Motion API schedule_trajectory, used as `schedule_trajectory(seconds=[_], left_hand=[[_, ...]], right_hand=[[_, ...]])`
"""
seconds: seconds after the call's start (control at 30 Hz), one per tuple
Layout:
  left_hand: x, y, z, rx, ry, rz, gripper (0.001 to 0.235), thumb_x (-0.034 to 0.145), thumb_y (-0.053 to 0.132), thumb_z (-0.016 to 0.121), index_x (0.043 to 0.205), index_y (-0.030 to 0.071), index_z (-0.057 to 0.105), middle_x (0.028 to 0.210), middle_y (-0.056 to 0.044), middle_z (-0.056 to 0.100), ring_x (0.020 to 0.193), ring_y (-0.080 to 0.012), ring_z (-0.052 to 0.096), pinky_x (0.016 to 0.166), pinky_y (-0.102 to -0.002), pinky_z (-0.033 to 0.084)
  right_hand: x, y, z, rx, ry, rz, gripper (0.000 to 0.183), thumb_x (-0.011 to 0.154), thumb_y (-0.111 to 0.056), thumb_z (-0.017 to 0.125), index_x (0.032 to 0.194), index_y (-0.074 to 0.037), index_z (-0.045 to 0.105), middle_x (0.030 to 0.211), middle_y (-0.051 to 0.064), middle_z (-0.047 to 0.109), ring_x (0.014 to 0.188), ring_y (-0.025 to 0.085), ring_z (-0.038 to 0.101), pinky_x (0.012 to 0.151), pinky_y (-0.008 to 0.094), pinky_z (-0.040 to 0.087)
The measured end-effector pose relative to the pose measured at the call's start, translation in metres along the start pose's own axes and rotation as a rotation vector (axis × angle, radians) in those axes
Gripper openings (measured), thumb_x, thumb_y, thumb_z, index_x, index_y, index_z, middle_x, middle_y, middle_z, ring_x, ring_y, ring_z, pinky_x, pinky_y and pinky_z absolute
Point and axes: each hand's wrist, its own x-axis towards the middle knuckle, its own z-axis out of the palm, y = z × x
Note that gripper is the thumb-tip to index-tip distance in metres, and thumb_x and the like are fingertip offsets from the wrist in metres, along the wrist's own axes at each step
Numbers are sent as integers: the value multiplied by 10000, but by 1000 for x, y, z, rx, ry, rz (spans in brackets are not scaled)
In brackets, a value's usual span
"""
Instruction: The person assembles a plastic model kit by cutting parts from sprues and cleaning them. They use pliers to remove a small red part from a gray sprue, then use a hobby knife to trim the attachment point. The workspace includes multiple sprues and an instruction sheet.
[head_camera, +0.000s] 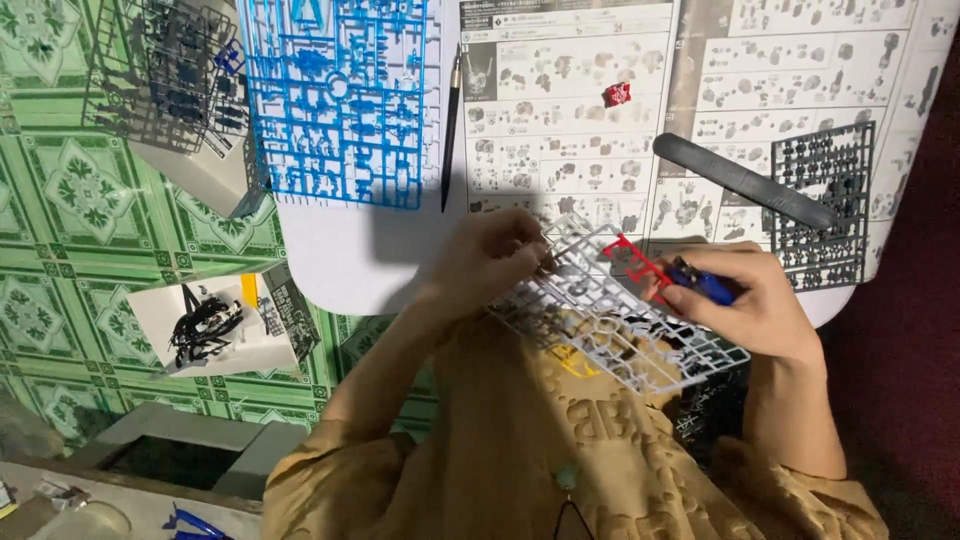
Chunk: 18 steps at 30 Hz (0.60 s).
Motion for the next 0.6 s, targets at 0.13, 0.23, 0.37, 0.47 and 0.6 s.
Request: schedule_trajectory(seconds=[0.13,0.23,0.37,0.47,0.6], left_hand=[[1,-8,7,180,261,220,28,822,130,609,842,123,627,767,3,690,667,-107,692,580,-235,543],[-1,-9,8,266,275,236,8,827,145,611,826,137,610,718,23,659,608,-86,618,554,-244,497],[1,-4,5,154,223,210,111,879,139,571,771,126,548,583,30,566,474,-50,503,491,-214,415],[15,-14,2,270,279,436,154,904,92,488,754,106,521,566,40,482,437,-51,400,414,-195,344],[18,6,-6,197,275,412,191,854,55,495,679,128,517,577,36,487,451,-38,337,450,-204,272]], right_hand=[[4,0,-4,17,21,7,73,818,-71,650,800,-20,700,678,35,638,511,74,475,428,197,336],[3,2,-8,-36,23,13,84,831,-85,639,789,-38,695,671,18,607,531,82,426,472,220,312],[7,9,-9,-43,-29,98,92,816,-107,643,850,-50,706,621,3,632,446,61,462,395,194,350],[18,8,-17,-52,-84,110,119,839,-129,635,911,-83,718,595,-10,651,377,35,444,331,166,331],[26,0,-21,-9,-2,201,86,854,-67,648,854,-31,727,723,36,677,554,75,523,494,194,378]])
